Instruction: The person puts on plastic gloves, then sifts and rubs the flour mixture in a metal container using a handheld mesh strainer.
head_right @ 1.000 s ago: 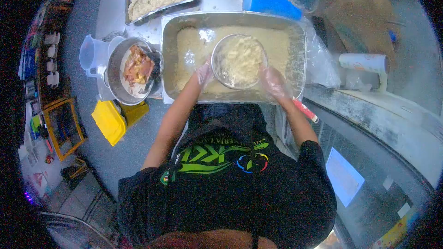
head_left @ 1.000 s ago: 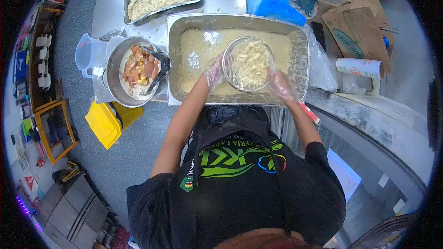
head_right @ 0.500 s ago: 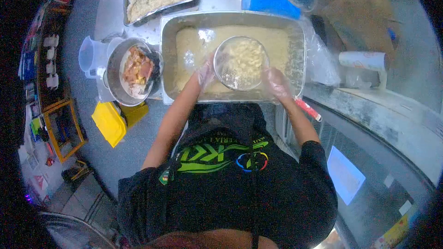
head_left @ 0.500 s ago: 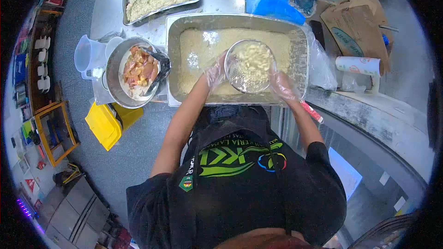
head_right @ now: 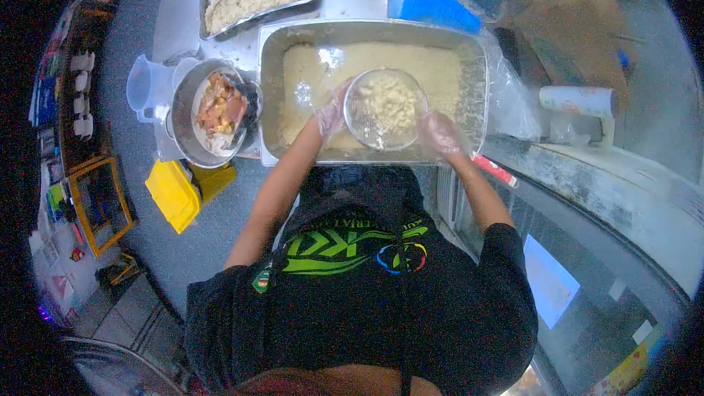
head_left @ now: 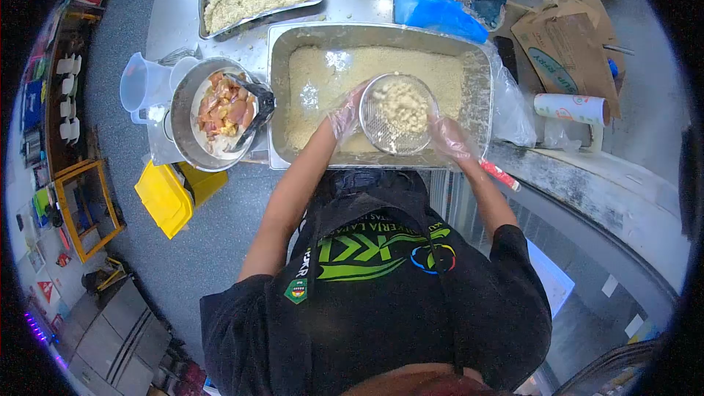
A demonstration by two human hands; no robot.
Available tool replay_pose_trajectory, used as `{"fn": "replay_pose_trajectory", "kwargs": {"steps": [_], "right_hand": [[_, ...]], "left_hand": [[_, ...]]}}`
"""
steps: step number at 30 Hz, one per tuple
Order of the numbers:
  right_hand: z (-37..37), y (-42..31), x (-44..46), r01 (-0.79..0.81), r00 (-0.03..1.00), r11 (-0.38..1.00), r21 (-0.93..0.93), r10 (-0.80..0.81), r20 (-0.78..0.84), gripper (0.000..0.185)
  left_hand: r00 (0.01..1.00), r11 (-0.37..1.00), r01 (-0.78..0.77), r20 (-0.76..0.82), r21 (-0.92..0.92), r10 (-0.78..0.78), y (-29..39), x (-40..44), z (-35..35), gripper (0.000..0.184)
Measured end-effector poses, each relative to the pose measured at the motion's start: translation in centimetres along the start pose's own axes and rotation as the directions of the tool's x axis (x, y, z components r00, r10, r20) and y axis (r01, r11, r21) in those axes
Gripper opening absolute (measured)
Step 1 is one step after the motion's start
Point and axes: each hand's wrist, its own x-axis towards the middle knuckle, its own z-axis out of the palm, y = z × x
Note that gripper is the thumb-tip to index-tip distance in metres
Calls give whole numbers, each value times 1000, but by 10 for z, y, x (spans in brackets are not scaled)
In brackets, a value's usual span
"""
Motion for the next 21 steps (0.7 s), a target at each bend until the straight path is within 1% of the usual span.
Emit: {"fn": "replay_pose_trajectory", "kwargs": {"steps": [2,5,6,7,8,10,11,12,13,14,17,18,20,21], "right_hand": [[-57,-47,4,-165,979,985,51,157,130,25],[34,76,42,32,998,999,37,-30,-56,25],[16,61,41,51,998,998,-35,-49,50,26],[-4,44,40,83,985,991,-101,-67,156,27],[-18,30,40,120,962,979,-164,-75,261,29],[-7,38,47,110,993,952,-284,-90,79,27],[-2,40,56,166,984,936,-309,-177,-7,26],[-3,33,65,215,961,914,-344,-261,-93,26],[-25,-8,70,320,903,879,-354,-396,-167,25],[-32,-41,76,414,820,830,-374,-518,-242,24],[13,-100,126,512,850,856,-66,-516,-100,23],[31,-118,147,526,850,850,40,-523,-57,23],[87,-140,181,561,824,826,61,-564,54,24],[91,-158,172,555,824,807,202,-567,-1,26]], "left_hand": [[998,999,42,-47,34,-40,19,-23,30,44],[997,994,-81,3,73,81,6,-24,24,39],[979,813,-127,-62,569,196,-3,-18,11,37],[944,409,-82,-61,909,325,-15,-9,-9,36],[902,-101,42,5,994,431,-22,-4,-24,35],[817,-222,-16,141,975,559,-29,-22,-41,32],[760,-289,-33,211,957,614,-27,-29,-50,31],[723,-288,19,185,958,665,-23,-35,-58,30],[685,-283,69,161,957,710,-21,-40,-66,29],[644,-278,114,142,954,752,-17,-42,-73,28],[506,-251,239,101,938,857,-7,-44,-86,27],[536,-274,232,112,933,837,6,-43,-84,28],[599,-314,213,130,925,790,41,-48,-62,31],[570,-213,245,38,946,821,58,-52,-43,32]]}}
